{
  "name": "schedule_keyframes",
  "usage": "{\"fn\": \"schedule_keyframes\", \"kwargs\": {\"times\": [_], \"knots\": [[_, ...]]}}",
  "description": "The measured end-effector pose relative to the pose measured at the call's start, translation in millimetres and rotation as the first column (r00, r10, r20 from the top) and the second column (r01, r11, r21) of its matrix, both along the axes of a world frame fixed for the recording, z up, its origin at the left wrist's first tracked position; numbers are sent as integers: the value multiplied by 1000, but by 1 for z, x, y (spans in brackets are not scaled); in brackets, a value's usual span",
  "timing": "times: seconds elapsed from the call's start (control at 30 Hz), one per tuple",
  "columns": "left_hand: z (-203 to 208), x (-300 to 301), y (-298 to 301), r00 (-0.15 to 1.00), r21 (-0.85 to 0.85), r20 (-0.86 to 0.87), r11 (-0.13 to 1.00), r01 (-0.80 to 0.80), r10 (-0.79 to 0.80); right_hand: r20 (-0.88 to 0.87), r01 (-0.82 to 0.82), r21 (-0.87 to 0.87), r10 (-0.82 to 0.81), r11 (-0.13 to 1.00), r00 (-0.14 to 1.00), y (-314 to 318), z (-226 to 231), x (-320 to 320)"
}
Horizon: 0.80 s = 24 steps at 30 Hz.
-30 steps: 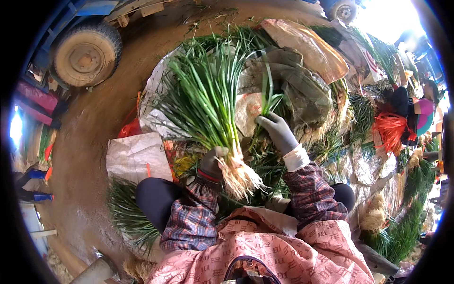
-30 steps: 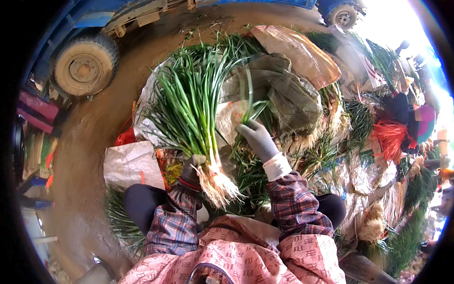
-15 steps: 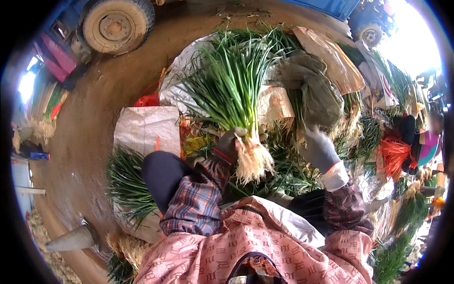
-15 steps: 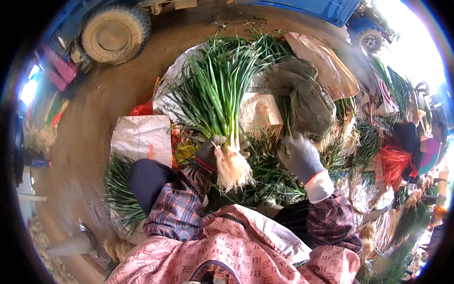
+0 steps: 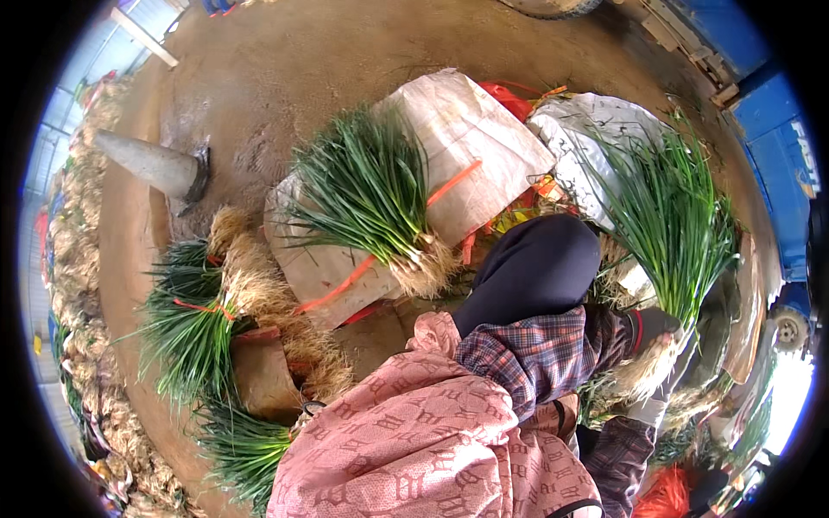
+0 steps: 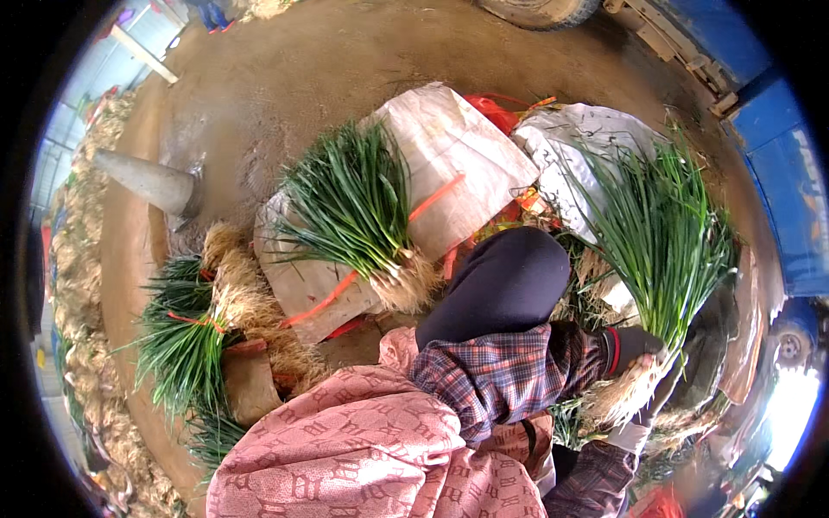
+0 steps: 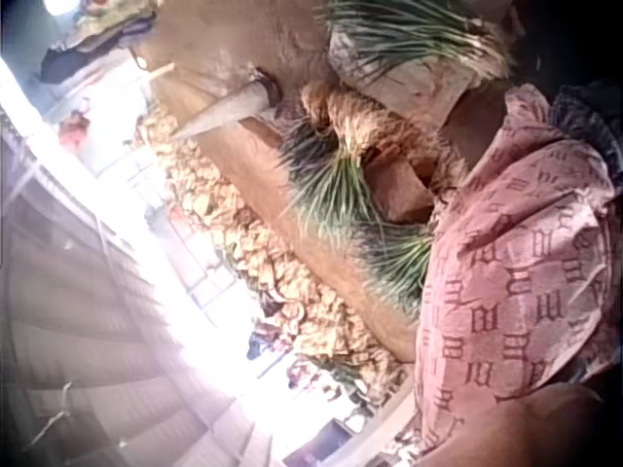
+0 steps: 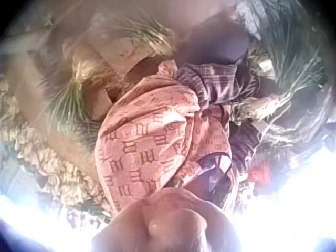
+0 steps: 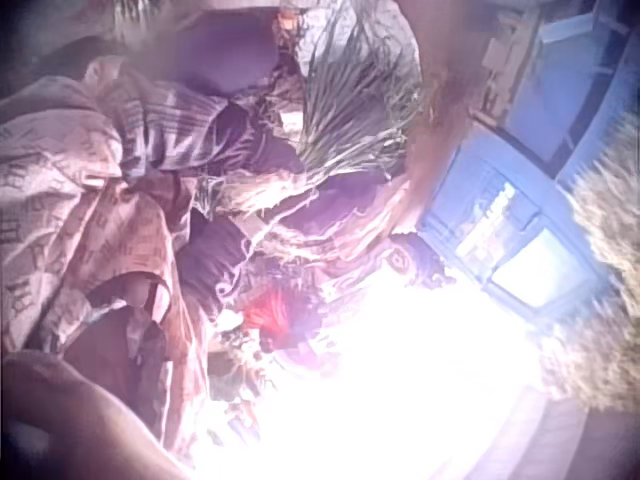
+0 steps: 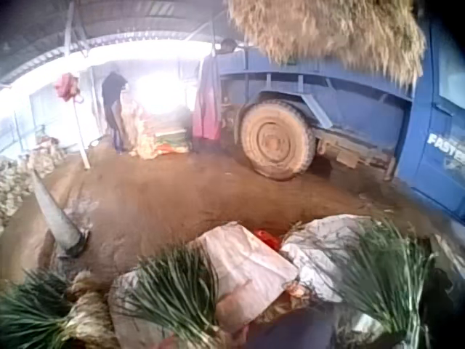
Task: The person cleans bunches of green onions by hand and ties them together with a red strap.
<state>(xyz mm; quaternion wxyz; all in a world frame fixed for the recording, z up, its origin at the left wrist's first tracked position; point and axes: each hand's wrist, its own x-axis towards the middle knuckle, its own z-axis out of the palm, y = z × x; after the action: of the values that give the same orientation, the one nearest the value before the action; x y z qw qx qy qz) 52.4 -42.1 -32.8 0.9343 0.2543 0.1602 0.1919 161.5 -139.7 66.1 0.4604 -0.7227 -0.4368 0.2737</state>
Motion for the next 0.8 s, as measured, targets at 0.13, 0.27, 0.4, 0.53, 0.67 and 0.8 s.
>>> {"fn": "schedule_keyframes", "kwargs": {"times": [0.13, 0.27, 0.4, 0.53, 0.67, 0.8], "knots": [[16, -30, 2, 982, 259, 163, 956, -140, 99, 260, -206, -186, 251, 961, 933, -15, 34, -10], [23, -39, 30, 901, 191, 432, 974, -125, 31, 411, -453, -384, 588, 805, 696, -7, 48, 2], [44, -44, 33, 900, 184, 436, 978, -103, 13, 432, -715, -422, 817, 557, 382, -10, 18, 49], [63, -62, 56, 918, 339, 382, 941, -29, -109, 134, -317, -917, 936, 241, 325, -34, -20, 98], [63, -63, 93, 971, 381, 180, 921, 79, -158, 682, 202, -340, 93, 918, 725, -4, -24, 159], [68, -64, 112, 976, 343, 205, 939, 2, -77, 838, 635, -310, -112, 708, 534, 65, -23, 224]]}}
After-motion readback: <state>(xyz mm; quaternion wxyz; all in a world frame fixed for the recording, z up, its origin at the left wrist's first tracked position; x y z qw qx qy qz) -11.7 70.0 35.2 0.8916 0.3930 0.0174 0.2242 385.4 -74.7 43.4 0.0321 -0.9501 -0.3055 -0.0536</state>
